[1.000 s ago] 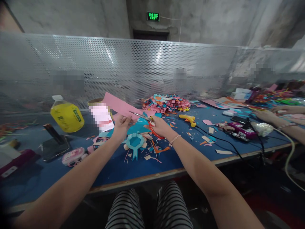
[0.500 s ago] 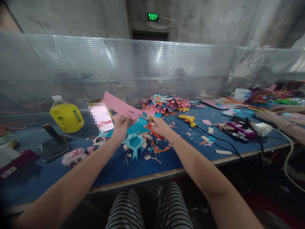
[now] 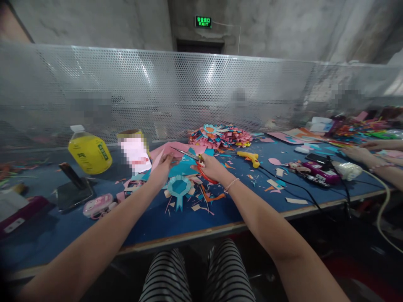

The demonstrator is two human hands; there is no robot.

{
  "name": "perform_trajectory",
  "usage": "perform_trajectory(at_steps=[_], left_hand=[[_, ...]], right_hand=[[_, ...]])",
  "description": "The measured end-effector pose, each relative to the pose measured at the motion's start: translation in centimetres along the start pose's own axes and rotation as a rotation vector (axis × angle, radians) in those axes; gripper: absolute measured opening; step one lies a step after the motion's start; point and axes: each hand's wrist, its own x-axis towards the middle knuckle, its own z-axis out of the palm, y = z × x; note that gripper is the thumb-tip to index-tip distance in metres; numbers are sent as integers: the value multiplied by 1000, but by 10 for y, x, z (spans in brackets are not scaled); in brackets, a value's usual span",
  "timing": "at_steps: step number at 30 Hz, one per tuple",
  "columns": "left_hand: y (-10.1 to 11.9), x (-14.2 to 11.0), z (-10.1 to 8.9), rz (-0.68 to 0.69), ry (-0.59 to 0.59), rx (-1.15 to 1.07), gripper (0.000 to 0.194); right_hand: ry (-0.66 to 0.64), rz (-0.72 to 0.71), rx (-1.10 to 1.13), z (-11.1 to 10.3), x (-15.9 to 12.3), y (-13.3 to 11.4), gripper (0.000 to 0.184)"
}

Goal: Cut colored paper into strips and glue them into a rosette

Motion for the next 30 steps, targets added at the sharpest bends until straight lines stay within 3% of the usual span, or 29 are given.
perform_trajectory(at_steps=[5,14,23,30], left_hand=[[5,-3,4,-49,18,34,30],[12,-6,6,-3,20,2,30],[12,-5,7,-24,23,5,28],[12,-4,5,-18,17,-3,29]], right_hand=[[-3,6,14,-1,-1,-2,30],[-7,71,18,-2,0,-3,31],[20,-4,40,1,1,3,31],[10,27,47,-1,0,-2,32]])
